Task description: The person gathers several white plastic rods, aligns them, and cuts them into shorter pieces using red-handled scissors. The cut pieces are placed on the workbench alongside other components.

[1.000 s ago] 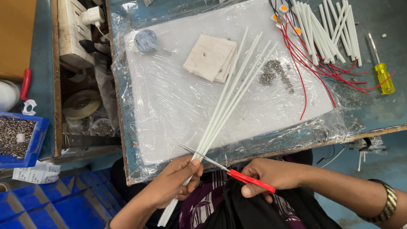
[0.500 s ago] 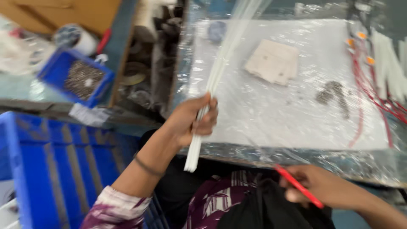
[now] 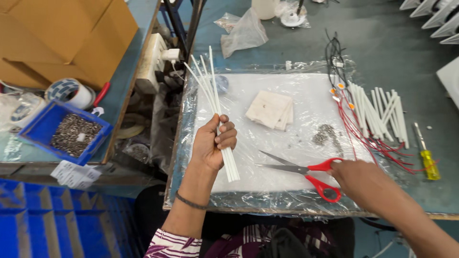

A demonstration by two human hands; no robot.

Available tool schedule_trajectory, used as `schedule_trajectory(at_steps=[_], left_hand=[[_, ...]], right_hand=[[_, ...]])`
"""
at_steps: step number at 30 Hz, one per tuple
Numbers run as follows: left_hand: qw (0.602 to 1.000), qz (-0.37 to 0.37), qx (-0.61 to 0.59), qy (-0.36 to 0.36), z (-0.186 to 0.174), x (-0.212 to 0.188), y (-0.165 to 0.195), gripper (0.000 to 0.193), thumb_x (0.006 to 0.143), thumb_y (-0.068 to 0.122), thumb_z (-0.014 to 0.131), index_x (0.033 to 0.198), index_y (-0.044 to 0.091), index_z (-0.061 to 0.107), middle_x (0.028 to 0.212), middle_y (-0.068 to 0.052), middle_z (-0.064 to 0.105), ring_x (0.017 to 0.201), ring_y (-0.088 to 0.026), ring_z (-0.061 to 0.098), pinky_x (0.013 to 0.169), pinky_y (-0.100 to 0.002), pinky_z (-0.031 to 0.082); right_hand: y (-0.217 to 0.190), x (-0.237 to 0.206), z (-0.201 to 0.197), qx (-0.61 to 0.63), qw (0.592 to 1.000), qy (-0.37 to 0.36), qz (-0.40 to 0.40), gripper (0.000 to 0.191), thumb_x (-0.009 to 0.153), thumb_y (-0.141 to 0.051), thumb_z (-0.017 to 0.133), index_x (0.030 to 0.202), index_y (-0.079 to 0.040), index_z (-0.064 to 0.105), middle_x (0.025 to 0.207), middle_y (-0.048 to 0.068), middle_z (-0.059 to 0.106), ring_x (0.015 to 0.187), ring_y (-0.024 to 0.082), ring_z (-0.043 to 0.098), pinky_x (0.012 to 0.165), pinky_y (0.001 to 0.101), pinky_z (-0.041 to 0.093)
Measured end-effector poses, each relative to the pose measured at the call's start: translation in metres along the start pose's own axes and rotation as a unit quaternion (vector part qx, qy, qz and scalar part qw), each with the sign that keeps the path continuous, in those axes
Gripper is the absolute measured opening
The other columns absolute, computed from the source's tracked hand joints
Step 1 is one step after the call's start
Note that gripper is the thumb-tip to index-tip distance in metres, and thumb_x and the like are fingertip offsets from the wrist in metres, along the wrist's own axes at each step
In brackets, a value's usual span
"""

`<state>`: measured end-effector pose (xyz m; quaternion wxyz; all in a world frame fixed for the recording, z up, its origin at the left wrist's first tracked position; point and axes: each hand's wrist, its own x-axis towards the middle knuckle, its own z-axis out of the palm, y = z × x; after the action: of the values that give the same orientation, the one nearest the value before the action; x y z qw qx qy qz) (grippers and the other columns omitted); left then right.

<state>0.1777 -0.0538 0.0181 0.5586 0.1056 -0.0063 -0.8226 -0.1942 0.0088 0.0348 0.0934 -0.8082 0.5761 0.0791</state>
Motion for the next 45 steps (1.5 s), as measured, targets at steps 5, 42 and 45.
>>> schedule_trajectory(at_steps=[5,42,45], left_hand=[[1.0,-0.004,-0.009,-0.002,-0.001,0.007,-0.009,0.028,0.111,0.027,0.044,0.095,0.005,0.053,0.07,-0.002,0.046,0.05,-0.006,0.034,0.039,-0.02,0.031],[0.991,0.005,0.135,-0.021,0.048,0.015,-0.076,0.03,0.112,0.03,0.042,0.096,0.008,0.054,0.067,-0.004,0.052,0.048,-0.007,0.034,0.04,-0.022,0.028],[0.967,0.02,0.252,-0.018,0.056,-0.01,-0.064,0.03,0.112,0.032,0.043,0.095,0.01,0.053,0.065,-0.002,0.048,0.048,-0.008,0.034,0.042,-0.024,0.027]], right_hand=[[-0.022,0.004,-0.024,0.063,0.996,0.05,0.027,0.031,0.09,-0.039,0.067,0.104,-0.013,0.079,0.092,0.011,0.077,0.086,0.033,0.072,0.082,0.0423,0.056],[-0.105,-0.003,-0.029,0.506,0.812,0.125,-0.262,0.058,0.083,-0.017,0.087,0.134,-0.006,0.062,0.117,0.008,0.074,0.093,0.01,0.072,0.078,0.0239,0.062],[-0.076,-0.028,-0.045,0.407,0.882,0.192,-0.139,0.038,0.084,-0.012,0.086,0.119,-0.008,0.072,0.097,0.005,0.077,0.082,0.011,0.071,0.069,0.0247,0.056]])
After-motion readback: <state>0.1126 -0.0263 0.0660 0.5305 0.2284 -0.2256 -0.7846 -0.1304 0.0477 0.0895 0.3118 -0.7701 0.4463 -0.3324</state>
